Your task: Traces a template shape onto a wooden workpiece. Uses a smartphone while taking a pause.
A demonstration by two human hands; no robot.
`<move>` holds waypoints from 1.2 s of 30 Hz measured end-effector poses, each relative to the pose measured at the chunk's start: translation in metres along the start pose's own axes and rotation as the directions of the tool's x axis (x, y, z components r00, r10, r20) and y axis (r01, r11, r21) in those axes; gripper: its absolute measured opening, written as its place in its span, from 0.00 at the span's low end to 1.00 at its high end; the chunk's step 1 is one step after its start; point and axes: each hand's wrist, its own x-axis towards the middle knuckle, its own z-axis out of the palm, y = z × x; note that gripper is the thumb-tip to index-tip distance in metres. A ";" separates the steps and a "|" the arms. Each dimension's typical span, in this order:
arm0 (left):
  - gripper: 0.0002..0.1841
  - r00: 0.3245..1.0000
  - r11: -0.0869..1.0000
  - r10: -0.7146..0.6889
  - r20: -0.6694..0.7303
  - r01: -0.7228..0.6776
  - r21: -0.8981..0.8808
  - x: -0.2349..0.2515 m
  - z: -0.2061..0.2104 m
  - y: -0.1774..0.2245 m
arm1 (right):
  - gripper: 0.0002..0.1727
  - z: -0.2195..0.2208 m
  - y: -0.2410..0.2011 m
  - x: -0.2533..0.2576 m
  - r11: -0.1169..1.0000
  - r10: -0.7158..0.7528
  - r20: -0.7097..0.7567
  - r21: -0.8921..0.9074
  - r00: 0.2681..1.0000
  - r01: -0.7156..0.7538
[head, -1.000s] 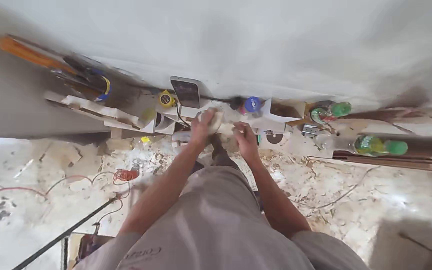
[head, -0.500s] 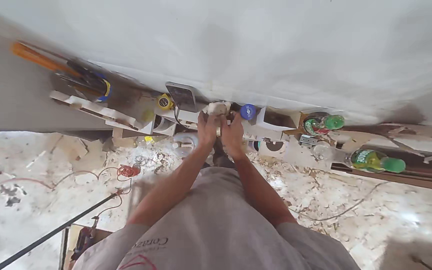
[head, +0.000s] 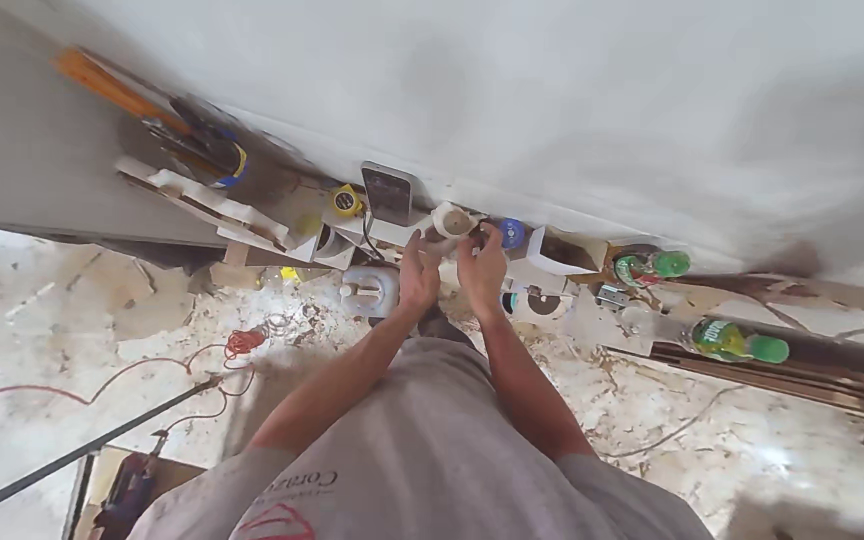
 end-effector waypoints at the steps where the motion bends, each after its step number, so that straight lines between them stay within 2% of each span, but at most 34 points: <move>1: 0.33 1.000 0.998 0.026 0.002 -0.026 0.051 -0.005 -0.005 -0.002 | 0.30 -0.002 0.001 -0.003 1.000 -0.015 -0.010 -0.013 1.000 0.015; 3: 0.31 0.987 0.978 0.152 -0.056 -0.142 0.155 -0.014 -0.018 -0.011 | 0.29 -0.011 0.006 -0.012 0.999 -0.043 0.010 -0.030 0.999 0.043; 5: 0.31 0.944 0.947 0.272 -0.187 -0.227 0.228 -0.011 -0.037 -0.013 | 0.31 -0.021 0.014 -0.025 0.998 -0.053 0.095 -0.040 0.994 0.057; 8: 0.47 0.875 0.930 0.310 -0.371 -0.199 0.308 0.020 -0.055 0.002 | 0.29 -0.019 0.052 -0.042 0.976 -0.146 0.111 -0.148 0.983 0.162; 10: 0.60 0.871 0.926 0.299 -0.390 -0.166 0.340 0.046 -0.051 0.009 | 0.22 -0.018 0.079 -0.046 0.917 -0.282 0.052 -0.279 0.958 0.284; 12: 0.65 0.873 0.924 0.283 -0.397 -0.137 0.357 0.063 -0.041 0.010 | 0.17 -0.014 0.106 -0.038 0.816 -0.486 -0.044 -0.379 0.873 0.436; 14: 0.67 0.841 0.907 0.313 -0.440 -0.128 0.401 0.078 -0.033 0.008 | 0.14 -0.007 0.124 -0.018 0.732 -0.619 -0.108 -0.439 0.778 0.521; 19: 0.66 0.787 0.877 0.403 -0.467 -0.188 0.441 0.087 -0.028 0.003 | 0.18 0.007 0.137 0.016 0.615 -0.706 -0.145 -0.610 0.693 0.499; 21: 0.65 0.803 0.893 0.384 -0.457 -0.197 0.404 0.081 -0.036 0.008 | 0.17 0.006 0.135 0.014 0.616 -0.733 -0.199 -0.600 0.650 0.511; 24: 0.64 0.799 0.925 0.341 -0.496 -0.192 0.327 0.048 -0.064 0.023 | 0.15 -0.002 0.106 -0.013 0.644 -0.758 -0.207 -0.392 0.619 0.657; 25: 0.64 0.766 0.926 0.357 -0.535 -0.214 0.311 0.035 -0.074 0.028 | 0.16 -0.002 0.085 -0.024 0.641 -0.767 -0.172 -0.259 0.618 0.723; 27: 0.63 0.694 0.923 0.382 -0.610 -0.260 0.283 0.001 -0.089 0.033 | 0.23 0.003 0.037 -0.050 0.636 -0.771 0.015 0.084 0.637 0.767; 29: 0.63 0.686 0.949 0.314 -0.657 -0.255 0.188 -0.045 -0.099 0.040 | 0.33 0.016 -0.009 -0.071 0.642 -0.760 0.275 0.461 0.589 0.613; 31: 0.62 0.723 0.974 0.158 -0.672 -0.225 -0.012 -0.090 -0.107 0.046 | 0.38 0.034 -0.043 -0.090 0.619 -0.756 0.437 0.720 0.487 0.314; 33: 0.58 0.763 0.951 0.027 -0.645 -0.218 -0.218 -0.135 -0.118 0.039 | 0.44 0.042 -0.057 -0.116 0.628 -0.744 0.542 0.767 0.390 0.132; 34: 0.52 0.766 0.922 0.017 -0.642 -0.260 -0.286 -0.158 -0.124 0.030 | 0.43 0.044 -0.059 -0.129 0.655 -0.725 0.594 0.752 0.350 0.080; 36: 0.33 0.741 0.830 0.049 -0.670 -0.404 -0.385 -0.207 -0.136 0.007 | 0.36 0.047 -0.059 -0.157 0.719 -0.666 0.689 0.695 0.285 0.002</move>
